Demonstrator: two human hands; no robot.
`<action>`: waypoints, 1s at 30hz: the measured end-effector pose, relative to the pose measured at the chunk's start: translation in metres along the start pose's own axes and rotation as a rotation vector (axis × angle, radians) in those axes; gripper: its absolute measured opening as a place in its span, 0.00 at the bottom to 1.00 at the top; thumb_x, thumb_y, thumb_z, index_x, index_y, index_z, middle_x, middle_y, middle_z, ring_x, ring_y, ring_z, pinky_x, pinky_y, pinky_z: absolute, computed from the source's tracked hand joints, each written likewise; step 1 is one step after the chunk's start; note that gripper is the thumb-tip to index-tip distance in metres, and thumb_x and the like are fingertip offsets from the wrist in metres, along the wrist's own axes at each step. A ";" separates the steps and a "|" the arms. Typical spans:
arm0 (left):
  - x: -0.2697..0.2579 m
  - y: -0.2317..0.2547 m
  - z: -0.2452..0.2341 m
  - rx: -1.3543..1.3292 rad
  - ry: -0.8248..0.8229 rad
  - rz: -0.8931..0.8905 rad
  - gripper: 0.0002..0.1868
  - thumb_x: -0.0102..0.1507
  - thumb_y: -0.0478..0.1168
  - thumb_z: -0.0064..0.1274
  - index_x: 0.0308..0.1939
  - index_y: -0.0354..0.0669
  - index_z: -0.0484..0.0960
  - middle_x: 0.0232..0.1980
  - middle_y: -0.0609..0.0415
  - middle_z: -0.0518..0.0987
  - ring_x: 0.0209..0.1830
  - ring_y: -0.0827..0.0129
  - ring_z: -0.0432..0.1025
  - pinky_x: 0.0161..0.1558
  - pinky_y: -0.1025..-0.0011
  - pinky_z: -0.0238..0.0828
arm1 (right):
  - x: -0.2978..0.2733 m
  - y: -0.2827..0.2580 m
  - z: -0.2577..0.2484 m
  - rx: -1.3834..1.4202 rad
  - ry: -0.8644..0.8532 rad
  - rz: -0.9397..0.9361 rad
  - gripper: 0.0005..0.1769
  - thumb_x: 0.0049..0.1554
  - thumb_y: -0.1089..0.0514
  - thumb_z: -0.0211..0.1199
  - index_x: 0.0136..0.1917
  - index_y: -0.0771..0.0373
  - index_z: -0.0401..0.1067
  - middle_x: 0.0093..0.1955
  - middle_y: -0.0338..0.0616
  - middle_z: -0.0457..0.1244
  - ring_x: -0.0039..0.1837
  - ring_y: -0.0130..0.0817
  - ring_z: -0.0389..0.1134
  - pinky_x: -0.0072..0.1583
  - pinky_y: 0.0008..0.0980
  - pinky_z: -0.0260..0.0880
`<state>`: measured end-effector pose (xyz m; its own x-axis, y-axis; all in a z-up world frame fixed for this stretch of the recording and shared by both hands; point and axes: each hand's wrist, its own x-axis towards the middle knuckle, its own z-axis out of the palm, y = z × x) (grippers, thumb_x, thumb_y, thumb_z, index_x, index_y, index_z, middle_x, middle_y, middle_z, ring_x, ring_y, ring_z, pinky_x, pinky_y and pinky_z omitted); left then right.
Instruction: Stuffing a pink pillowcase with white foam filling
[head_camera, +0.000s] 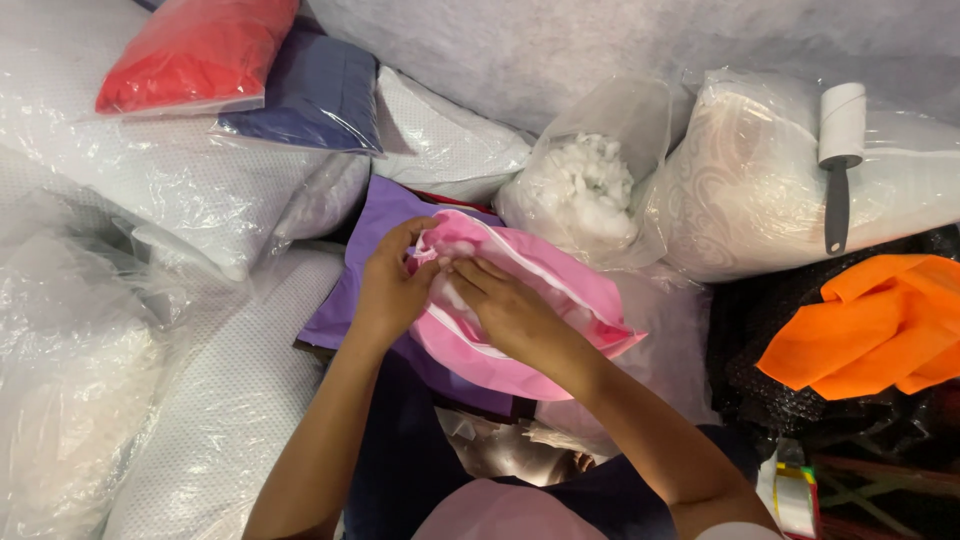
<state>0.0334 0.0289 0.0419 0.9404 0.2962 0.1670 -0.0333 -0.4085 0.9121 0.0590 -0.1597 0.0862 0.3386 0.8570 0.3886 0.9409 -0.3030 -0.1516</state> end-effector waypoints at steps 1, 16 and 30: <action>-0.001 0.002 -0.004 0.001 -0.001 -0.003 0.28 0.54 0.34 0.68 0.58 0.57 0.82 0.50 0.47 0.82 0.51 0.46 0.78 0.55 0.56 0.73 | 0.000 0.001 0.003 0.003 -0.001 0.001 0.24 0.56 0.73 0.55 0.66 0.77 0.66 0.64 0.60 0.64 0.71 0.49 0.64 0.77 0.39 0.56; 0.006 -0.004 -0.023 0.257 -0.010 -0.037 0.31 0.57 0.47 0.69 0.63 0.52 0.77 0.46 0.48 0.79 0.50 0.48 0.76 0.55 0.49 0.71 | -0.005 0.014 0.046 0.080 0.049 -0.102 0.19 0.68 0.54 0.47 0.69 0.56 0.68 0.70 0.43 0.62 0.78 0.44 0.55 0.76 0.40 0.49; 0.014 -0.005 -0.028 0.405 -0.014 0.129 0.18 0.54 0.45 0.64 0.48 0.56 0.84 0.37 0.52 0.76 0.42 0.49 0.78 0.42 0.53 0.76 | -0.057 0.018 0.006 -0.113 -0.014 0.081 0.10 0.62 0.60 0.54 0.53 0.58 0.75 0.61 0.36 0.66 0.65 0.40 0.63 0.63 0.40 0.64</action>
<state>0.0374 0.0591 0.0505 0.9417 0.2098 0.2629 -0.0183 -0.7486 0.6628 0.0565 -0.2112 0.0560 0.4140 0.8333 0.3663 0.9061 -0.4157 -0.0786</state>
